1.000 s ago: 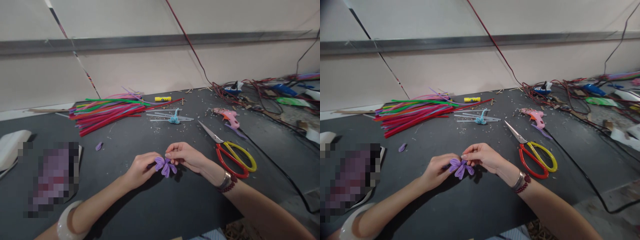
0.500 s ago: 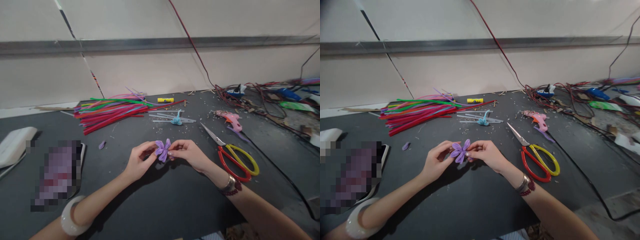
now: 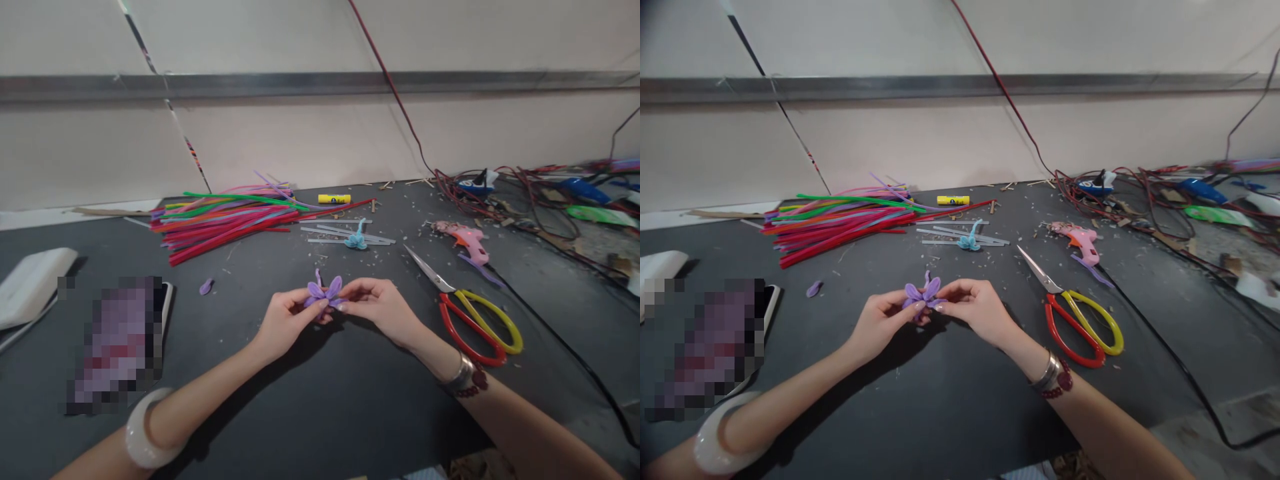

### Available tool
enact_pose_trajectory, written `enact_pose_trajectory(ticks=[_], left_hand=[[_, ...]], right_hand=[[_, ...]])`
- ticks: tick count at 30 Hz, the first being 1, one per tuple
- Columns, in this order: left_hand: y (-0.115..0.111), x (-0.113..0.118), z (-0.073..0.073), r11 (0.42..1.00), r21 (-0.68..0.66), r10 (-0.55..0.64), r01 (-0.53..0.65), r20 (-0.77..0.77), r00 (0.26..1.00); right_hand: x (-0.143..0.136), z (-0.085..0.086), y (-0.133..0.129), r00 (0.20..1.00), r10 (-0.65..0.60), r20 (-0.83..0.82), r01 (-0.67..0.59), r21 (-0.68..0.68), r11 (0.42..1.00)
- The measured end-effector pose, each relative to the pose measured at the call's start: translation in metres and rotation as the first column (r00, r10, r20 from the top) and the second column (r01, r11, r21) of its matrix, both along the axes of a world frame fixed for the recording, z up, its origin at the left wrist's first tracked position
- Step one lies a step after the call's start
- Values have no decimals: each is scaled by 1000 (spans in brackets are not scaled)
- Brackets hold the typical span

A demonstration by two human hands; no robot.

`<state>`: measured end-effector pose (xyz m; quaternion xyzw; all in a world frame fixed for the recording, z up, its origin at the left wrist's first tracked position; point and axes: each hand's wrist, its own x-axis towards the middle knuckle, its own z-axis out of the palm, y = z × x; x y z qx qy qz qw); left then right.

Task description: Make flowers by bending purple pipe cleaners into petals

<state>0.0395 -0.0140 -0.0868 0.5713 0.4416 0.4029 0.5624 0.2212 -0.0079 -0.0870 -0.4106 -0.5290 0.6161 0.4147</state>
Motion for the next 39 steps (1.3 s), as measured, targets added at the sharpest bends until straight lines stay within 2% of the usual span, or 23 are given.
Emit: enact_pose_trajectory(ticks=[5,9,12,15,18,22,28,34,39], left_hand=[[0,2,1,999,-35,-6,7,28,1000],[2,1,0,998,-37,-39,41,45,998],[3,0,-1,996,-57,-59,65,109,992],[3,0,0,994,-77,-58,72,167,984],[2,1,0,993,-81,-66,81,177,982],[2,1,-3,993,-69,-80,92,165,983],[4,0,-4,994,-107,-24,39,138,990],[5,1,-1,993,-117,30,-14,137,990],[5,2,-2,992,-122,43,-31,98,994]], right_hand=[[-5,-2,-3,999,24,-25,-25,-32,999],[-7,0,-2,1000,-12,-15,12,-9,1000],[-5,0,0,999,-46,-4,46,-5,999],[-3,-1,1,999,-20,-25,20,-15,1000],[-2,-1,2,1000,3,-29,-3,-7,1000],[-4,-2,1,999,-46,9,46,7,999],[-5,2,-1,999,-32,37,32,2,1000],[-4,4,-3,972,64,225,-79,59,995],[-7,0,-5,975,18,222,-45,115,992]])
